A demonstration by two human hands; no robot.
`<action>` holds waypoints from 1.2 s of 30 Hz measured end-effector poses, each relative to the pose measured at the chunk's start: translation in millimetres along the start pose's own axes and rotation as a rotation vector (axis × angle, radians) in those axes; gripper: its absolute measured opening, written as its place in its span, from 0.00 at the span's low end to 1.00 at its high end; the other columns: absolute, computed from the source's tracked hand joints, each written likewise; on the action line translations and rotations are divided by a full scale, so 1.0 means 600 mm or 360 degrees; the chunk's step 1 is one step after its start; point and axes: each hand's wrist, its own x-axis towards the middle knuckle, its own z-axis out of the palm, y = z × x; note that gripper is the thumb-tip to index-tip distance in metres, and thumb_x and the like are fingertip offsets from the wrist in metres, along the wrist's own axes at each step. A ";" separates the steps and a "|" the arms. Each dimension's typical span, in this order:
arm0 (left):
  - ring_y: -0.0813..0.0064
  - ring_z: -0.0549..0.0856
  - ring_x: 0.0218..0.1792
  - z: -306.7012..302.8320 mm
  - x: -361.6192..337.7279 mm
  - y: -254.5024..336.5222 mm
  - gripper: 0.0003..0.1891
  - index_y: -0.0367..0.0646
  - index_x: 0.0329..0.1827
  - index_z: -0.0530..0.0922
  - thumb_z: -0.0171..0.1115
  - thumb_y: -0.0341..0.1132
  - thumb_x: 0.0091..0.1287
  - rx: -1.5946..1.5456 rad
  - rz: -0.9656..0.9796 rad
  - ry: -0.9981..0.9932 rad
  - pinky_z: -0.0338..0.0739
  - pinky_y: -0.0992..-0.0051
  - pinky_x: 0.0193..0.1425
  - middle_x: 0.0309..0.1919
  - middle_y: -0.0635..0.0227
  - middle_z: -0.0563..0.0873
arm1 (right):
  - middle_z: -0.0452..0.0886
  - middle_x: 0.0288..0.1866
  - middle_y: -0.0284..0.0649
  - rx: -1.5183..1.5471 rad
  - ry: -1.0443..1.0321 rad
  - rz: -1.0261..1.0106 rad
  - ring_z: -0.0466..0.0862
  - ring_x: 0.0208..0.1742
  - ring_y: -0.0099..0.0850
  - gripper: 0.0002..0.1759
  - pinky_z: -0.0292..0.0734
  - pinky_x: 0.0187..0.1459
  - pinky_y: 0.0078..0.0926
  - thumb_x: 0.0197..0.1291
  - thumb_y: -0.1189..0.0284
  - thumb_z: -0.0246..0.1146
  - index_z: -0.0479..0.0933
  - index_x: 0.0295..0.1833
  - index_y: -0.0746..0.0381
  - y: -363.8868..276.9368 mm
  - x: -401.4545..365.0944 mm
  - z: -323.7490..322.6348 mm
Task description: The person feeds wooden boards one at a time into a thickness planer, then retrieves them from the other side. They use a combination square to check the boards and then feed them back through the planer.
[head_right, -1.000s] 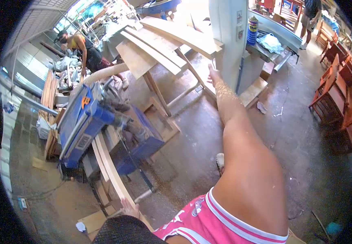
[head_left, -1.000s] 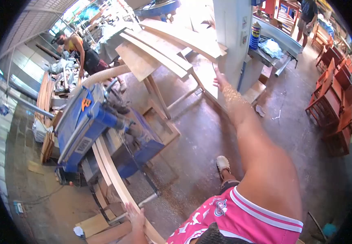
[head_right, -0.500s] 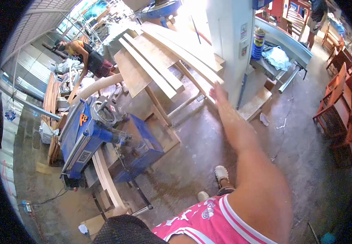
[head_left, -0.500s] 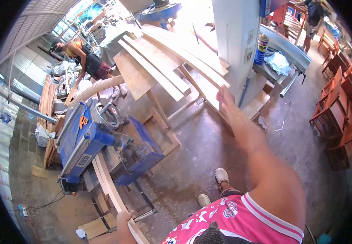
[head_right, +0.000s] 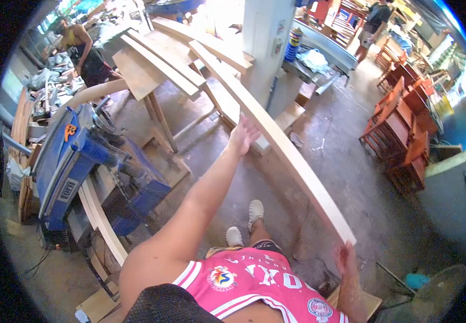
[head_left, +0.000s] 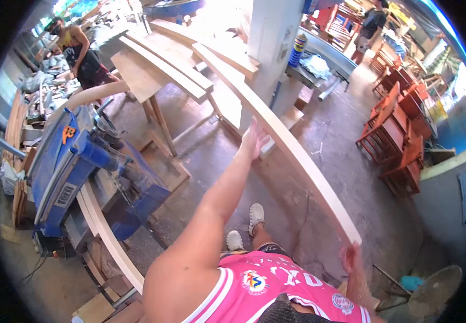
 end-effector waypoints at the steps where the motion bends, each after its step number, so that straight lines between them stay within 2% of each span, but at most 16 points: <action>1: 0.61 0.76 0.61 0.032 0.004 -0.006 0.40 0.34 0.68 0.65 0.59 0.60 0.67 -0.0175 0.0087 -0.0062 0.70 0.59 0.65 0.62 0.55 0.75 | 0.84 0.36 0.40 0.0000 -0.0096 0.0012 0.86 0.37 0.31 0.25 0.85 0.38 0.30 0.66 0.55 0.61 0.74 0.56 0.64 0.013 -0.060 -0.040; 3: 0.61 0.79 0.56 0.051 0.020 -0.036 0.37 0.31 0.64 0.68 0.63 0.57 0.66 -0.0294 0.0095 0.0228 0.73 0.60 0.61 0.57 0.55 0.78 | 0.84 0.38 0.41 0.0011 -0.0134 0.0030 0.86 0.38 0.33 0.25 0.85 0.40 0.31 0.65 0.56 0.63 0.73 0.57 0.64 0.052 -0.166 -0.114; 4: 0.61 0.82 0.50 0.063 0.008 -0.054 0.34 0.29 0.59 0.72 0.66 0.53 0.64 -0.0137 -0.0082 0.0385 0.78 0.61 0.55 0.50 0.56 0.81 | 0.83 0.42 0.42 -0.0088 -0.0150 0.0006 0.86 0.41 0.35 0.25 0.85 0.43 0.34 0.63 0.59 0.64 0.72 0.59 0.64 0.079 -0.207 -0.149; 5: 0.62 0.84 0.43 0.067 -0.025 -0.086 0.30 0.30 0.55 0.74 0.69 0.50 0.63 -0.0016 -0.0180 0.0430 0.81 0.62 0.47 0.44 0.57 0.82 | 0.83 0.45 0.43 -0.0190 -0.0178 -0.0020 0.85 0.45 0.37 0.26 0.85 0.46 0.37 0.62 0.62 0.66 0.71 0.60 0.65 0.100 -0.241 -0.182; 7: 0.61 0.85 0.39 0.075 -0.096 -0.131 0.25 0.29 0.52 0.73 0.66 0.45 0.66 0.0040 -0.0186 0.0286 0.81 0.63 0.49 0.36 0.54 0.84 | 0.82 0.46 0.44 -0.0135 -0.0119 0.0044 0.84 0.48 0.39 0.26 0.84 0.48 0.40 0.62 0.65 0.66 0.70 0.61 0.66 0.130 -0.301 -0.234; 12: 0.61 0.85 0.41 0.126 -0.292 -0.183 0.25 0.29 0.54 0.70 0.64 0.44 0.68 0.0127 -0.0181 -0.0009 0.81 0.62 0.50 0.41 0.52 0.84 | 0.80 0.50 0.46 -0.0315 0.0194 0.0464 0.82 0.54 0.42 0.27 0.84 0.50 0.42 0.61 0.79 0.62 0.66 0.66 0.66 0.217 -0.387 -0.383; 16: 0.60 0.85 0.46 0.157 -0.464 -0.192 0.25 0.29 0.57 0.68 0.63 0.40 0.67 0.0358 -0.0156 -0.0260 0.81 0.63 0.52 0.45 0.52 0.83 | 0.80 0.51 0.45 -0.0483 0.0253 0.0535 0.82 0.54 0.41 0.29 0.85 0.48 0.39 0.59 0.81 0.62 0.65 0.67 0.64 0.262 -0.414 -0.468; 19: 0.61 0.85 0.46 0.186 -0.597 -0.193 0.24 0.29 0.57 0.68 0.62 0.37 0.65 0.0587 0.0021 -0.0338 0.82 0.63 0.53 0.45 0.52 0.84 | 0.79 0.53 0.44 -0.0494 0.0085 0.0470 0.82 0.55 0.40 0.29 0.86 0.46 0.35 0.60 0.79 0.63 0.65 0.67 0.63 0.303 -0.424 -0.577; 21: 0.65 0.86 0.43 0.197 -0.681 -0.187 0.21 0.31 0.54 0.72 0.62 0.38 0.65 0.0651 0.0292 -0.0334 0.83 0.67 0.48 0.43 0.56 0.84 | 0.78 0.56 0.45 0.0038 -0.0104 0.0460 0.82 0.55 0.41 0.32 0.86 0.47 0.37 0.59 0.73 0.68 0.65 0.67 0.63 0.326 -0.432 -0.641; 22: 0.69 0.87 0.40 0.203 -0.710 -0.168 0.20 0.32 0.51 0.75 0.63 0.39 0.64 0.0592 0.0441 -0.0283 0.84 0.70 0.44 0.40 0.60 0.85 | 0.78 0.56 0.45 0.0038 -0.0151 0.0482 0.82 0.55 0.41 0.32 0.86 0.47 0.37 0.59 0.73 0.68 0.65 0.67 0.63 0.331 -0.428 -0.667; 24: 0.68 0.87 0.37 0.220 -0.771 -0.107 0.17 0.31 0.48 0.75 0.59 0.37 0.64 0.0646 0.0797 -0.0252 0.84 0.68 0.42 0.37 0.55 0.85 | 0.78 0.56 0.45 -0.0128 -0.0265 0.0588 0.82 0.55 0.42 0.35 0.85 0.48 0.39 0.59 0.64 0.70 0.64 0.68 0.63 0.342 -0.413 -0.717; 27: 0.65 0.87 0.37 0.248 -0.901 -0.063 0.21 0.30 0.49 0.74 0.60 0.42 0.64 0.0680 0.0824 0.0037 0.83 0.66 0.45 0.37 0.53 0.85 | 0.79 0.58 0.44 -0.0060 -0.0238 0.0405 0.81 0.56 0.42 0.39 0.83 0.50 0.44 0.61 0.45 0.62 0.66 0.68 0.61 0.377 -0.393 -0.752; 28: 0.65 0.87 0.37 0.249 -0.932 -0.059 0.21 0.30 0.49 0.74 0.60 0.42 0.64 0.0696 0.0867 0.0062 0.83 0.66 0.45 0.37 0.53 0.85 | 0.79 0.58 0.44 -0.0071 -0.0288 0.0418 0.81 0.56 0.42 0.39 0.83 0.50 0.44 0.61 0.45 0.62 0.66 0.68 0.61 0.374 -0.386 -0.747; 30: 0.56 0.87 0.44 0.235 -0.988 -0.052 0.30 0.29 0.57 0.67 0.58 0.49 0.66 0.0828 0.0868 0.0082 0.81 0.61 0.54 0.44 0.43 0.84 | 0.80 0.56 0.45 0.0203 -0.0339 0.0749 0.82 0.54 0.42 0.40 0.81 0.51 0.45 0.66 0.38 0.48 0.68 0.67 0.61 0.365 -0.369 -0.734; 34: 0.57 0.87 0.42 0.211 -1.082 -0.044 0.32 0.35 0.60 0.65 0.51 0.57 0.69 0.0707 0.0894 0.0169 0.82 0.61 0.53 0.41 0.43 0.85 | 0.81 0.55 0.45 -0.0028 -0.0573 0.0783 0.82 0.52 0.42 0.39 0.80 0.50 0.44 0.68 0.38 0.43 0.71 0.65 0.61 0.380 -0.337 -0.730; 36: 0.59 0.88 0.41 0.190 -1.119 -0.030 0.32 0.35 0.58 0.68 0.51 0.58 0.69 0.0679 0.0911 0.0181 0.83 0.63 0.50 0.39 0.47 0.86 | 0.82 0.52 0.44 -0.0181 -0.0484 0.0825 0.82 0.51 0.40 0.36 0.79 0.49 0.41 0.70 0.41 0.45 0.71 0.63 0.61 0.416 -0.307 -0.760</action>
